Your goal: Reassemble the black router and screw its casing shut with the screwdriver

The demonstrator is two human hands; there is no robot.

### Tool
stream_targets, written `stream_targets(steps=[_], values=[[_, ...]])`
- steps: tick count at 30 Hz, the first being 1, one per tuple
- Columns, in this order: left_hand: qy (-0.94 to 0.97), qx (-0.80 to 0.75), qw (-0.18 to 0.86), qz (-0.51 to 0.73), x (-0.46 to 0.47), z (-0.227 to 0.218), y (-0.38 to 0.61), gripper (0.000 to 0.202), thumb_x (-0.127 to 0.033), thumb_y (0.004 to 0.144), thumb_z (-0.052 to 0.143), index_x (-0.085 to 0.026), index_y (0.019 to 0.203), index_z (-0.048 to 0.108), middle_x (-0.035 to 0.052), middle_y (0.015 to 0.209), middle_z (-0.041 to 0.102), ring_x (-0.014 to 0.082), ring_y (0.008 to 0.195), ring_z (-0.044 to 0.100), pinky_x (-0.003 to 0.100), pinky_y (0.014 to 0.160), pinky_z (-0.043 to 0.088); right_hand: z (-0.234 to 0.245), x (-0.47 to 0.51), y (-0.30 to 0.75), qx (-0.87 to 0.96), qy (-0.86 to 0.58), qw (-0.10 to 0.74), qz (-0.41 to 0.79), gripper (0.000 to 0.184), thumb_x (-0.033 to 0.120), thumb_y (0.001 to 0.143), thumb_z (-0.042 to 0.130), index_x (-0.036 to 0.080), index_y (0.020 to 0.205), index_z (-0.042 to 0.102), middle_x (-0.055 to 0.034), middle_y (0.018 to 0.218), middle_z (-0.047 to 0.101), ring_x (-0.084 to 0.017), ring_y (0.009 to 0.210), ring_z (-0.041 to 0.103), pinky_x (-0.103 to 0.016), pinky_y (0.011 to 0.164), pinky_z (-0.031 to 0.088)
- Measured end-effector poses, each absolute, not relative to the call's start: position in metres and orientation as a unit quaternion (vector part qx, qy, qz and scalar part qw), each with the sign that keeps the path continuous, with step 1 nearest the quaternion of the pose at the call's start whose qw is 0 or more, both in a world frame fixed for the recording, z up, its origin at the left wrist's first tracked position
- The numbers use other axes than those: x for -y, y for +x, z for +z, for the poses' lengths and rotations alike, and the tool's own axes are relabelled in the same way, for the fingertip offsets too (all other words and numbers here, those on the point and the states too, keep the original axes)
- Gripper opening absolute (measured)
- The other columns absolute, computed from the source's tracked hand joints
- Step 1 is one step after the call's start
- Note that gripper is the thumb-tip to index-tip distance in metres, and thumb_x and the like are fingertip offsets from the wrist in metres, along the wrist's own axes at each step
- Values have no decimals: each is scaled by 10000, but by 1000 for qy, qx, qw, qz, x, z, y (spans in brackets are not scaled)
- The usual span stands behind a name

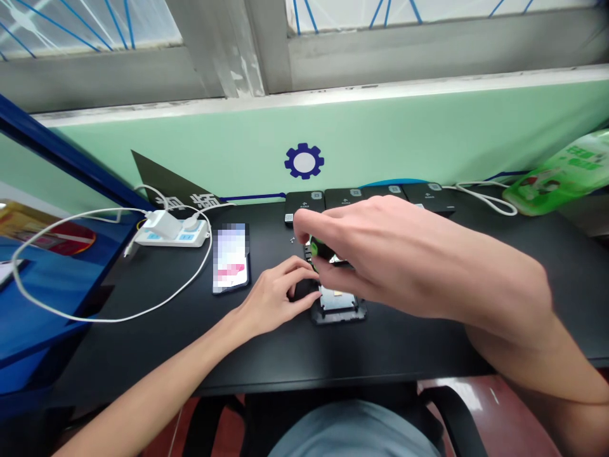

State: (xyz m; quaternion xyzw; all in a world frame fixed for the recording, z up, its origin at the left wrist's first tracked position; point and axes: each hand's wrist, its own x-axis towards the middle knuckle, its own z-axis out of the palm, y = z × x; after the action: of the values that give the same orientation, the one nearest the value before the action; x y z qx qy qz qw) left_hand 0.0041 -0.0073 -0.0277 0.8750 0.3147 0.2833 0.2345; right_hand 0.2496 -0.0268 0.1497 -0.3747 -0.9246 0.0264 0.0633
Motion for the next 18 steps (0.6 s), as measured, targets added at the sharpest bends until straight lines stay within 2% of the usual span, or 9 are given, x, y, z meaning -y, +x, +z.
stream_targets(steps=[4,7,10,12,15,18], values=[[879,-320,218,278,7,-28,4,250,-315,980,803,-235,1211,748,11,954,688,112,647,577,253,642,507,147,26,250,924,-376,70,-6,103,285,1117,515,221,1044,551,14,798,614,-168,629,427,-349,610,284],[879,-331,212,271,7,-29,3,293,-347,964,824,-234,1217,726,-8,881,650,132,671,578,261,648,489,144,28,252,921,-381,81,-27,221,346,1140,498,233,951,507,34,716,520,-157,584,329,-346,595,255],[877,-344,215,257,7,-28,2,352,-433,926,855,-213,1156,703,-24,814,616,142,652,562,269,612,454,144,29,254,919,-382,88,-33,305,427,1159,449,231,929,494,22,741,516,-158,597,305,-355,605,239],[877,-343,226,250,7,-26,2,393,-463,916,853,-204,1160,687,-12,854,641,154,678,590,280,625,470,146,30,253,922,-377,85,-15,261,400,1138,461,222,951,501,14,779,539,-158,619,340,-359,617,247],[876,-335,249,242,6,-24,2,463,-434,929,836,-214,1292,651,31,1041,702,187,798,667,311,711,531,151,31,251,922,-379,70,28,154,310,1072,489,211,956,508,12,798,562,-155,630,389,-358,620,265],[875,-333,257,238,6,-24,2,481,-419,938,826,-227,1337,639,45,1110,712,201,854,691,323,744,548,154,30,249,923,-378,61,49,151,307,1067,487,208,956,513,2,816,598,-159,644,426,-355,626,284]])
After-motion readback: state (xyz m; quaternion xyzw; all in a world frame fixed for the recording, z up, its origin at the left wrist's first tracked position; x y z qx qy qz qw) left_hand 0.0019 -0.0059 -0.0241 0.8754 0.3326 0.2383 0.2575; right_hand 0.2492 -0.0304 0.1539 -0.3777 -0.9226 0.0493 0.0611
